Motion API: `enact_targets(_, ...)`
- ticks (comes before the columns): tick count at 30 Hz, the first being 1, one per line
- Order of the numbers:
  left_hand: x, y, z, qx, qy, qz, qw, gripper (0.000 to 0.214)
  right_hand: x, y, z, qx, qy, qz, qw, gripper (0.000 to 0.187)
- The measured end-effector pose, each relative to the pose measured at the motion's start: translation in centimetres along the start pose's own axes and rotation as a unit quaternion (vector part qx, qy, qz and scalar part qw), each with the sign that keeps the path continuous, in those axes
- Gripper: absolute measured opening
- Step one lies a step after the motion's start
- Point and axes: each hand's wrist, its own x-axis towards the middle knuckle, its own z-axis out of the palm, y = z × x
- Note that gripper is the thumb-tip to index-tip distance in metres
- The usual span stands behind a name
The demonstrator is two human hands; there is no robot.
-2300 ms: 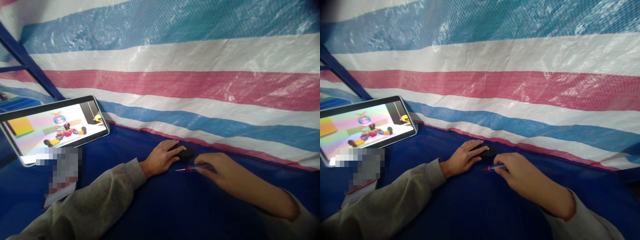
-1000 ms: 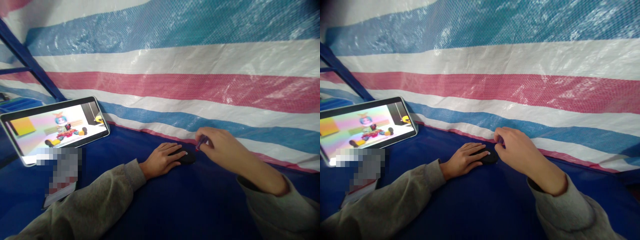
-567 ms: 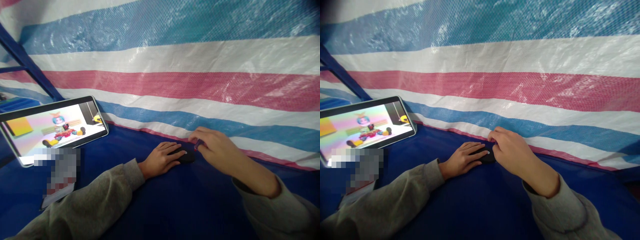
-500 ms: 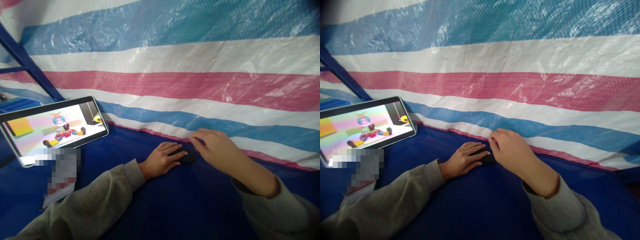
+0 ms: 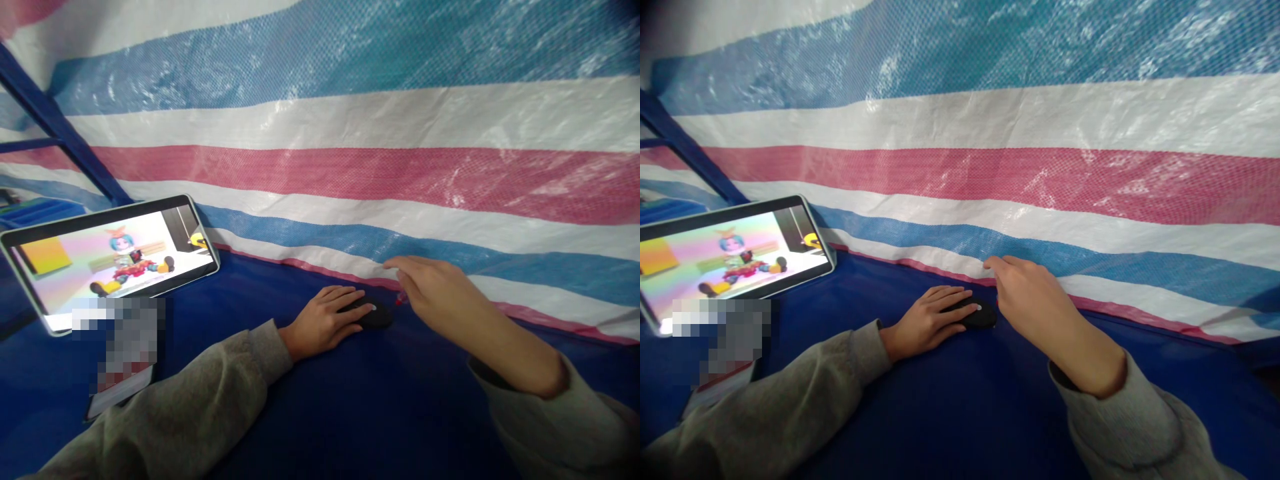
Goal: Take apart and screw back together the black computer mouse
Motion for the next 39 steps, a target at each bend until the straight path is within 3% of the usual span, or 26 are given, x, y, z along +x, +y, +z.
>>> enact_targets(5,0.03,0.07,-0.1,0.004,0.002,-0.001,1.0,0.041,-0.11,-0.5,-0.29,0.026,-0.014,-0.038,0.999,0.043)
enact_targets(11,0.07,0.13,-0.12,-0.011,-0.005,-0.004,1.0,0.042,0.08,-0.46,0.08,0.023,0.0,0.017,1.0,0.035)
enact_targets(18,-0.02,-0.01,0.02,-0.021,-0.001,-0.01,1.0,0.042,-0.22,-0.5,-0.14,0.012,0.009,-0.027,1.0,0.046)
enact_targets(24,0.03,0.11,-0.1,-0.013,-0.002,-0.009,1.0,0.041,-0.03,-0.61,-0.12,0.004,0.01,-0.008,1.0,0.033)
enact_targets(32,-0.01,0.06,-0.05,-0.009,-0.001,-0.008,1.0,0.041,-0.07,-0.6,-0.01,-0.005,0.0,-0.036,0.999,0.046)
enact_targets(39,-0.04,0.07,0.06,0.0,0.003,0.004,1.0,0.041,0.05,-0.71,0.21,-0.012,0.01,-0.017,1.0,0.037)
